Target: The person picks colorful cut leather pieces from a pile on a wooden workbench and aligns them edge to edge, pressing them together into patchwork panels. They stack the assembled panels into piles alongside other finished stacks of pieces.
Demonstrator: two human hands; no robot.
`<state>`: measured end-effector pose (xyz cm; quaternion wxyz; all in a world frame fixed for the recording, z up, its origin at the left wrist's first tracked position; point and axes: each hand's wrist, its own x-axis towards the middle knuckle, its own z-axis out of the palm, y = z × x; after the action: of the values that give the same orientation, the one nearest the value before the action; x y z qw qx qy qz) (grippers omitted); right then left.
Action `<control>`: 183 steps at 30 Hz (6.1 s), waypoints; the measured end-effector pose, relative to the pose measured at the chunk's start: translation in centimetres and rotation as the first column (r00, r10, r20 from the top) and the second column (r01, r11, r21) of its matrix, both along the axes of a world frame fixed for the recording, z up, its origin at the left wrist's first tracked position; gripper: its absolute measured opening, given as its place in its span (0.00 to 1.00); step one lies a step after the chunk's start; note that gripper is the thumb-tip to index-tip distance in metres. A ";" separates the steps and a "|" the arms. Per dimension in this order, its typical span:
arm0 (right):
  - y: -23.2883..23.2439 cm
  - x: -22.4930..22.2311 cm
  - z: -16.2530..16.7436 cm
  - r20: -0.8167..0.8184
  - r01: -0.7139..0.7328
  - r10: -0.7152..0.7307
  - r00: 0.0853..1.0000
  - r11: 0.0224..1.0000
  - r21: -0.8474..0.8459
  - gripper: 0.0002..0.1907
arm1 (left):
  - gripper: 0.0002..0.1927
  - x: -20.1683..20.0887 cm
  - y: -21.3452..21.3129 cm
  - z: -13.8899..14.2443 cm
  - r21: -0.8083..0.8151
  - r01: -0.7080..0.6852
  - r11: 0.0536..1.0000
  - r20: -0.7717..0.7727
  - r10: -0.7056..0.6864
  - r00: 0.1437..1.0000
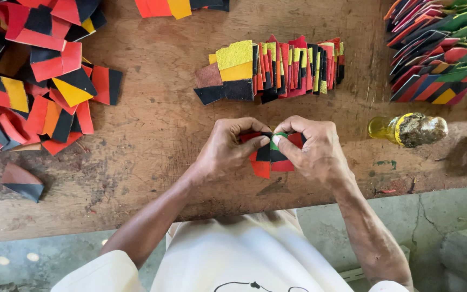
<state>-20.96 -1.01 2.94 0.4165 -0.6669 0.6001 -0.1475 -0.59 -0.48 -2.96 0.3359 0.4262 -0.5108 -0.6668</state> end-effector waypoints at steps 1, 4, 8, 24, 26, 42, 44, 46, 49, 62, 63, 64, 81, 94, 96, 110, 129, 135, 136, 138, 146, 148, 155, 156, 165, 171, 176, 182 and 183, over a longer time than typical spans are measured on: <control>0.1 0.1 0.0 0.000 0.014 -0.014 1.000 0.999 0.034 0.07 | 0.07 0.0 0.0 0.0 -0.044 -0.010 0.999 0.048 0.012 0.999; 0.1 -0.3 -0.1 0.157 0.073 -0.086 0.984 0.993 0.091 0.15 | 0.07 -0.1 0.2 0.0 -0.130 -0.059 0.990 0.077 0.070 0.995; 0.3 -2.0 -1.0 0.766 0.077 -0.311 0.562 0.942 0.325 0.31 | 0.06 -0.2 0.0 0.0 -0.052 -0.174 0.983 -0.062 0.171 0.983; 3.7 -0.5 -4.5 0.653 0.398 -0.461 0.600 0.881 0.256 0.12 | 0.17 -0.2 0.2 -1.4 0.137 -0.031 0.990 -0.256 0.066 0.965; 3.4 -0.8 -4.5 0.601 0.372 -0.472 0.645 0.881 0.293 0.11 | 0.18 0.0 0.1 -1.2 0.135 0.006 0.991 -0.223 0.025 0.974; 3.7 0.1 -4.4 0.353 0.415 -0.342 0.871 0.897 -0.154 0.11 | 0.18 -0.2 -0.6 -0.4 0.095 -0.003 0.995 -0.274 0.029 0.961; 3.7 0.2 -4.1 0.346 0.415 -0.326 0.880 0.882 -0.225 0.11 | 0.17 -0.7 -0.6 -0.2 0.107 -0.015 0.994 -0.328 0.049 0.943; 3.6 0.2 -3.4 0.316 0.415 -0.326 0.891 0.867 -0.276 0.11 | 0.17 -1.5 -0.6 0.3 0.097 -0.041 0.994 -0.341 0.072 0.937; 3.8 -0.2 -1.8 0.253 0.412 -0.337 0.907 0.835 -0.365 0.09 | 0.19 -3.0 -0.9 1.5 0.041 -0.104 0.994 -0.296 0.112 0.949; 7.3 -4.5 1.2 0.301 0.525 -0.430 0.851 0.700 -0.484 0.09 | 0.11 -9.0 -2.0 0.0 0.102 0.239 0.966 -0.398 -0.181 0.899; 7.3 -4.5 1.0 0.282 0.498 -0.411 0.867 0.703 -0.507 0.09 | 0.09 -8.8 -2.0 -0.5 0.105 0.269 0.957 -0.367 -0.214 0.905; 7.3 -4.5 0.8 0.268 0.495 -0.416 0.869 0.715 -0.493 0.08 | 0.08 -8.5 -1.8 -0.9 0.096 0.281 0.955 -0.354 -0.231 0.906; 6.5 -4.1 -2.8 0.411 0.601 -0.482 0.774 0.763 -0.237 0.12 | 0.10 -8.5 -0.8 -2.5 0.183 0.188 0.965 -0.314 -0.124 0.941; 6.0 -6.2 -3.2 0.609 0.564 -0.539 0.582 0.807 0.175 0.08 | 0.25 -7.0 -2.3 -1.1 0.222 0.212 0.952 -0.438 -0.097 0.894; 5.8 -5.9 -3.0 0.591 0.581 -0.576 0.565 0.786 0.211 0.08 | 0.25 -7.1 -2.6 -1.0 0.195 0.180 0.964 -0.360 -0.100 0.928; 4.7 -6.2 -3.1 0.719 0.413 -0.527 0.454 0.839 0.355 0.04 | 0.18 -5.3 -2.3 -2.0 0.420 0.336 0.843 -0.530 -0.073 0.845; 5.1 -5.0 -2.1 0.668 0.548 -0.506 0.545 0.819 0.174 0.04 | 0.24 -6.0 -2.3 -0.4 0.255 0.146 0.956 -0.375 -0.041 0.926; 5.2 -4.7 -2.3 0.617 0.580 -0.521 0.589 0.805 0.125 0.05 | 0.25 -5.9 -2.3 -0.2 0.233 0.129 0.964 -0.322 -0.049 0.946; 5.2 -4.7 -2.3 0.616 0.580 -0.520 0.592 0.805 0.122 0.05 | 0.25 -5.9 -2.3 -0.1 0.227 0.124 0.966 -0.313 -0.048 0.948; 5.1 -4.6 -2.3 0.615 0.581 -0.516 0.596 0.806 0.112 0.05 | 0.24 -6.0 -2.3 -0.1 0.211 0.116 0.971 -0.296 -0.050 0.954; 5.0 -4.5 -2.5 0.433 0.580 -0.520 0.736 0.815 -0.007 0.06 | 0.21 -6.5 -2.3 -0.7 0.244 0.084 0.966 -0.287 -0.010 0.958; 5.0 -4.2 -2.6 0.418 0.570 -0.497 0.760 0.820 -0.060 0.06 | 0.19 -6.7 -2.2 -1.1 0.253 0.061 0.966 -0.283 0.013 0.959; 5.2 -4.0 -2.2 0.205 0.402 -0.346 0.916 0.809 -0.429 0.08 | 0.16 -7.6 -1.5 -1.6 0.124 0.015 0.992 -0.300 0.023 0.954; 4.8 -4.1 -2.2 0.233 0.424 -0.356 0.905 0.806 -0.413 0.08 | 0.16 -7.7 -1.8 -1.5 0.042 0.007 0.999 -0.313 0.007 0.950; 4.1 -6.7 -0.9 0.523 0.433 -0.450 0.724 0.886 0.163 0.12 | 0.25 -6.6 -2.8 -1.2 0.219 0.216 0.952 -0.453 -0.098 0.886; 4.3 -6.9 -1.2 0.553 0.418 -0.476 0.684 0.877 0.237 0.10 | 0.21 -6.7 -2.5 -1.7 0.176 0.220 0.959 -0.448 -0.121 0.886; 3.9 -6.7 -1.2 0.583 0.443 -0.496 0.644 0.862 0.245 0.10 | 0.19 -6.6 -2.2 -1.6 0.136 0.163 0.977 -0.471 -0.081 0.879; 3.6 -4.8 -1.7 0.441 0.487 -0.478 0.760 0.868 0.100 0.13 | 0.18 -7.0 -1.6 -1.7 0.163 0.000 0.987 -0.385 0.063 0.921; 3.3 -4.8 -1.8 0.414 0.494 -0.483 0.771 0.865 0.090 0.13 | 0.18 -7.0 -1.8 -1.8 0.168 -0.015 0.986 -0.370 0.077 0.926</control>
<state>-25.76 2.30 1.18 0.4758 -0.4448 0.6457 -0.3986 -7.57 -2.26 -4.76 0.4075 0.3287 -0.3711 -0.7670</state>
